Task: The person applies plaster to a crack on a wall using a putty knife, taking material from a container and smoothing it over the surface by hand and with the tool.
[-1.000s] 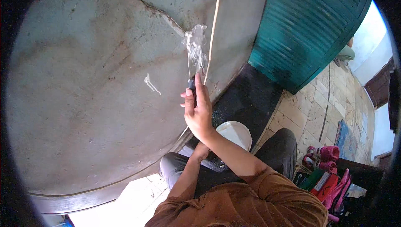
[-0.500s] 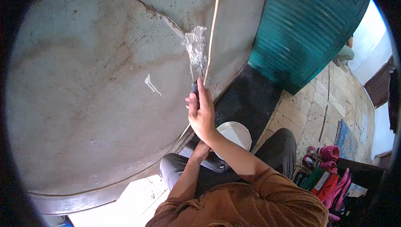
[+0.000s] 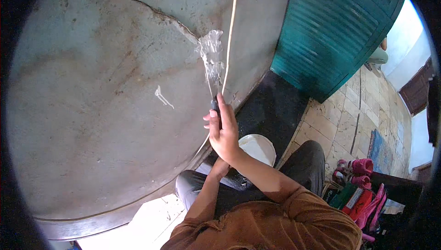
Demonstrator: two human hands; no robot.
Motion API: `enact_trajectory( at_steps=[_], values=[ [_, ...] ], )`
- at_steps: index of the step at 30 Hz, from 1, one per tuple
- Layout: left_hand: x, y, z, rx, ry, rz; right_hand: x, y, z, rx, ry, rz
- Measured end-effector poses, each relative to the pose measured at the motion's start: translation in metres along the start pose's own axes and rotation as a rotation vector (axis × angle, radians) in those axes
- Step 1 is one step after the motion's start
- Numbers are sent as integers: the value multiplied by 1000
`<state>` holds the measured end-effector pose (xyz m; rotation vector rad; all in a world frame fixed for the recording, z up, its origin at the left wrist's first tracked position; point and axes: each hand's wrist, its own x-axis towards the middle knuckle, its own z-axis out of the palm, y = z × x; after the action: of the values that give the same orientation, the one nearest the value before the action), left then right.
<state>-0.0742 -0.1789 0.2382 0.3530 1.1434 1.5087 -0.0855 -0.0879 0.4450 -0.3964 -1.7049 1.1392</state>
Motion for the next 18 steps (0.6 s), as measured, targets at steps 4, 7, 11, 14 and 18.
enact_trajectory(
  at_steps=[4,7,11,14,18],
  values=[
    [-4,1,4,-78,86,-85,26,-31,-17,101,-2,26],
    [-8,18,16,-66,68,-103,44,-46,-41,32,13,91],
    [4,-5,-6,-78,77,-66,55,-61,-51,7,-79,284],
    [-2,8,16,-55,83,-103,37,-41,-55,-118,-112,84],
    [3,-2,3,-53,27,-63,18,-45,-51,-97,-141,81]
  ],
)
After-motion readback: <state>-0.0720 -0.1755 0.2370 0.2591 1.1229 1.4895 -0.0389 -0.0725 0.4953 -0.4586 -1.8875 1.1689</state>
